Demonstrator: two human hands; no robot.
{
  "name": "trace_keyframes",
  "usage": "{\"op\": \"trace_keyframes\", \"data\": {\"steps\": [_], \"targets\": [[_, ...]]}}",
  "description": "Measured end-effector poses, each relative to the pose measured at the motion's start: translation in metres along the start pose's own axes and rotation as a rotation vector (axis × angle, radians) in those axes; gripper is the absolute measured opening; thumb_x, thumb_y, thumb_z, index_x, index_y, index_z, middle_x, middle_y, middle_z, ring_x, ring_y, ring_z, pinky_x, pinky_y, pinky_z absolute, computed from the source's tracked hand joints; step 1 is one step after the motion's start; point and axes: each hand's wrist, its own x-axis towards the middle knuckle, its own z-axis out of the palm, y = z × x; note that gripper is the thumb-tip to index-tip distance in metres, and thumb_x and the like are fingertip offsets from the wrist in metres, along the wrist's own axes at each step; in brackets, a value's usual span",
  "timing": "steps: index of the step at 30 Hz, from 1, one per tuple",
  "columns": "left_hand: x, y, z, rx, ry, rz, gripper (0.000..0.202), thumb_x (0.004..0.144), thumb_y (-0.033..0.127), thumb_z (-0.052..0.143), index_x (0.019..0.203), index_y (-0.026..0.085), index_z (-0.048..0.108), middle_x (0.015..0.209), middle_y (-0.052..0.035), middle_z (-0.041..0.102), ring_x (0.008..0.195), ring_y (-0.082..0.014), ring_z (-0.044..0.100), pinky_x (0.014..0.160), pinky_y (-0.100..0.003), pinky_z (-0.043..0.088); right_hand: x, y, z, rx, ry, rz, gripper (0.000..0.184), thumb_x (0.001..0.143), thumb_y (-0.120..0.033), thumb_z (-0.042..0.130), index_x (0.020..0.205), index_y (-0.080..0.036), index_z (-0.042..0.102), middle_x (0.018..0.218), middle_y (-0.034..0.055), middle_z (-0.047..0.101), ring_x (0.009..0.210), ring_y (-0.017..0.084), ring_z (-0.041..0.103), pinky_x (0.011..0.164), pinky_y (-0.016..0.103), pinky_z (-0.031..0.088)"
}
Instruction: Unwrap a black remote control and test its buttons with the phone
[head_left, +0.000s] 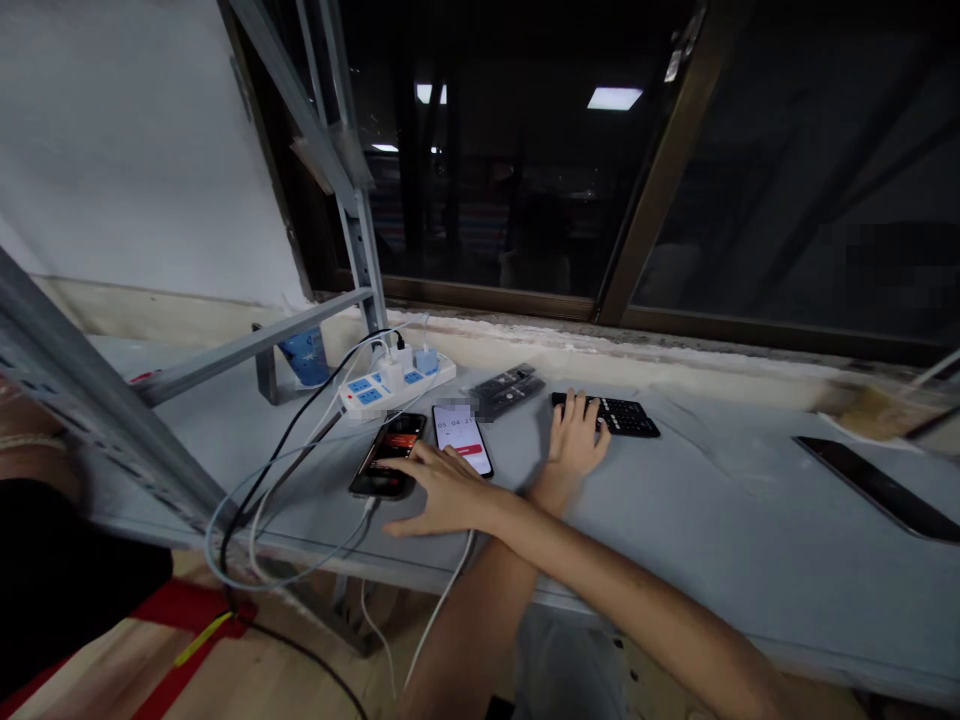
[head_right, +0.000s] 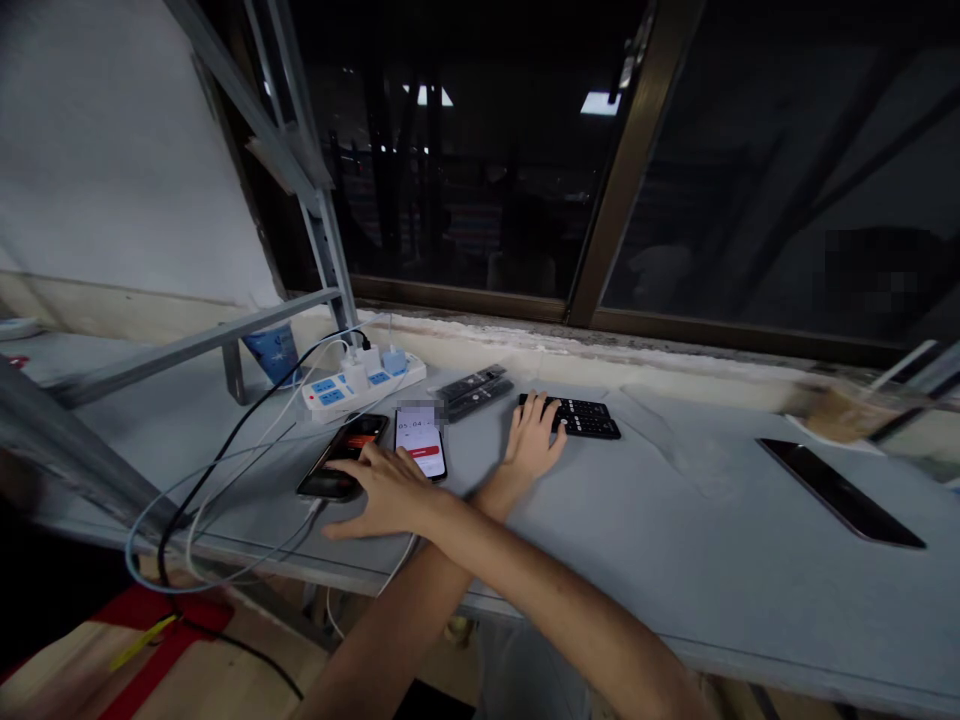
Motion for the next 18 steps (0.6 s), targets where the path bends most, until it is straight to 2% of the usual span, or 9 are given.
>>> {"op": "trace_keyframes", "data": {"steps": [2,6,8,10,13,16,18], "targets": [[0.0,-0.001,0.0,-0.005,0.005,0.009,0.038,0.082,0.027,0.028,0.114,0.011,0.04,0.122,-0.0147,0.038,0.119,-0.0255,0.023,0.093,-0.037,0.025,0.003,-0.001,0.001,-0.005,0.011,0.012,0.078,0.058,-0.062,0.053,0.125,-0.031,0.028,0.114,0.0064,0.038,0.102,0.024,0.041,0.086,0.042,0.028],[0.001,-0.001,-0.003,-0.01,0.006,0.01,0.035,0.082,0.026,0.029,0.112,0.012,0.042,0.118,-0.0134,0.041,0.116,-0.0241,0.026,0.091,-0.036,0.026,0.007,-0.002,0.001,-0.023,-0.01,0.024,0.071,0.059,-0.064,0.05,0.118,-0.028,0.039,0.113,0.0074,0.04,0.105,0.026,0.038,0.088,0.044,0.024],[0.001,0.0,-0.006,-0.012,-0.014,0.032,0.032,0.082,0.025,0.03,0.109,0.014,0.044,0.113,-0.0117,0.045,0.112,-0.0227,0.031,0.09,-0.035,0.028,0.008,-0.001,-0.004,0.007,0.054,0.009,0.071,0.06,-0.061,0.051,0.12,-0.027,0.035,0.111,0.0069,0.041,0.104,0.024,0.039,0.087,0.042,0.025],[0.002,0.003,-0.01,-0.008,-0.049,0.059,0.029,0.082,0.025,0.031,0.105,0.017,0.047,0.106,-0.0092,0.048,0.105,-0.0212,0.038,0.087,-0.035,0.031,0.007,0.0,-0.011,0.062,0.169,0.001,0.068,0.064,-0.056,0.052,0.122,-0.027,0.032,0.109,0.0056,0.043,0.1,0.021,0.04,0.085,0.038,0.028],[0.001,0.009,-0.018,0.036,-0.087,0.046,0.027,0.081,0.023,0.032,0.103,0.018,0.047,0.102,-0.008,0.049,0.098,-0.0212,0.043,0.083,-0.038,0.034,-0.002,0.002,-0.028,0.149,0.37,0.005,0.053,0.07,-0.046,0.051,0.117,-0.024,0.038,0.095,0.0035,0.047,0.086,0.017,0.045,0.078,0.031,0.033],[-0.01,0.016,-0.032,0.076,-0.084,-0.059,0.03,0.08,0.022,0.033,0.106,0.016,0.046,0.105,-0.0121,0.047,0.1,-0.0261,0.042,0.082,-0.044,0.034,-0.018,0.001,-0.049,0.245,0.608,0.018,0.035,0.076,-0.038,0.044,0.107,-0.021,0.046,0.076,0.0005,0.043,0.071,0.013,0.043,0.067,0.026,0.035],[-0.025,0.018,-0.048,0.032,-0.091,-0.163,0.029,0.079,0.019,0.033,0.102,0.015,0.05,0.101,-0.0157,0.048,0.099,-0.0298,0.043,0.081,-0.048,0.033,-0.031,-0.001,-0.065,0.322,0.77,0.045,0.027,0.078,-0.036,0.041,0.101,-0.024,0.047,0.071,-0.0011,0.04,0.066,0.012,0.042,0.064,0.025,0.035]]}}
